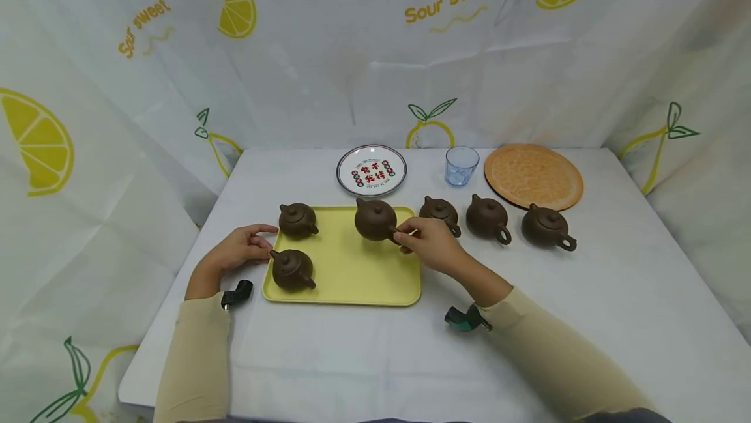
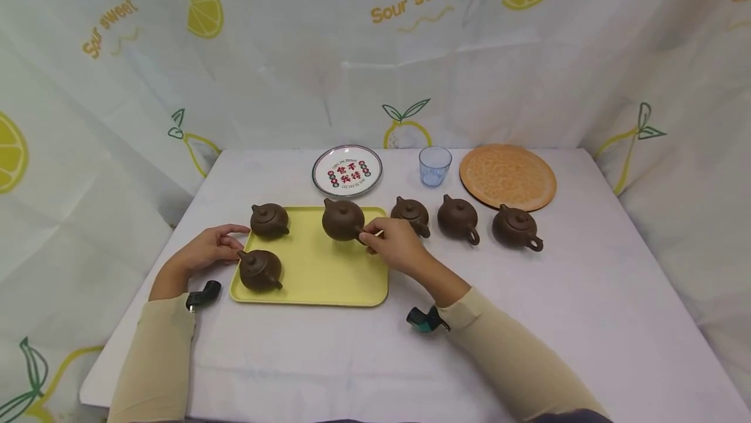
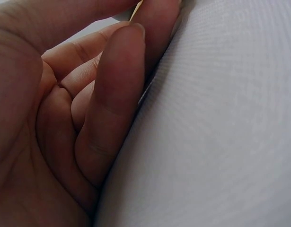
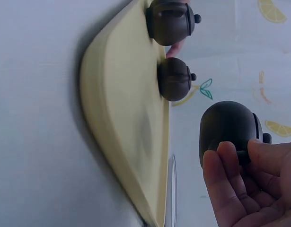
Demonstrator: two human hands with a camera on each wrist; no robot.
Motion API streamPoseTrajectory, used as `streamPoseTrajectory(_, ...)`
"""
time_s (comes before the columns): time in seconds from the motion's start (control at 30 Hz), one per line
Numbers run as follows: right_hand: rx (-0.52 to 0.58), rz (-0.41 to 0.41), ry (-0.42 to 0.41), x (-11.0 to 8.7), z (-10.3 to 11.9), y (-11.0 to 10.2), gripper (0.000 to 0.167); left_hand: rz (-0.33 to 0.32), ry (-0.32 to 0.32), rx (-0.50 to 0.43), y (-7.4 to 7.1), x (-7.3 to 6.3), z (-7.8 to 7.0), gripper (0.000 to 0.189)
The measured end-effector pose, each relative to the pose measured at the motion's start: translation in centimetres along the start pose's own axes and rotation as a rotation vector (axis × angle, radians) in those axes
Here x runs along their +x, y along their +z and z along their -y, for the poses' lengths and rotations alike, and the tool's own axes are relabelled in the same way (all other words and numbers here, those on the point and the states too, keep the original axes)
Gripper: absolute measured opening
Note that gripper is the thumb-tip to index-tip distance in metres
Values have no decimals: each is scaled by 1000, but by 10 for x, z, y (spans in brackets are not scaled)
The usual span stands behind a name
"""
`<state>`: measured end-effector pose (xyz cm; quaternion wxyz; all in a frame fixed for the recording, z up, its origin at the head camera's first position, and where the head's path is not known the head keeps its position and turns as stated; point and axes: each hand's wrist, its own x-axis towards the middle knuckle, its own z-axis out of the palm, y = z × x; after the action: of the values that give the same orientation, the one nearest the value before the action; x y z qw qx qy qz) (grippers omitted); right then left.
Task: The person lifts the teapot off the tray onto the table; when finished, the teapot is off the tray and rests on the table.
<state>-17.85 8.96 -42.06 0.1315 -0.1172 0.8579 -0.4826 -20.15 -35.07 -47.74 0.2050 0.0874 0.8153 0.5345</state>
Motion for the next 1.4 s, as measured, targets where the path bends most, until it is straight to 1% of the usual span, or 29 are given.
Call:
streamPoseTrajectory(0.1,28,-1,-15,-16,-11,-11,16,-1,2,4,-2,1,-2,60)
streamPoseTrajectory(0.2,27,-15,-26,-33,-23,-19,16,3,13,6,-2,2,-4,60)
streamPoseTrajectory(0.33,-9,-40,-26,-56,-39,-25,15,2,11,7,-1,3,-4,61)
streamPoseTrajectory(0.5,-57,-63,-25,-83,-57,-31,13,-7,-16,6,0,3,-1,58)
streamPoseTrajectory(0.7,-109,-94,-22,-106,-71,-40,13,0,-4,3,-1,2,-1,59)
streamPoseTrajectory(0.73,-112,-93,-18,-108,-72,-41,14,3,4,7,-1,2,-1,60)
streamPoseTrajectory(0.83,-113,-88,-12,-113,-76,-45,16,-9,-5,8,-2,1,-1,59)
streamPoseTrajectory(0.97,-110,-88,0,-114,-79,-46,15,-12,-17,10,-1,1,-1,59)
streamPoseTrajectory(1.4,-120,-74,-3,-117,-82,-42,12,3,-6,-10,-1,0,0,59)
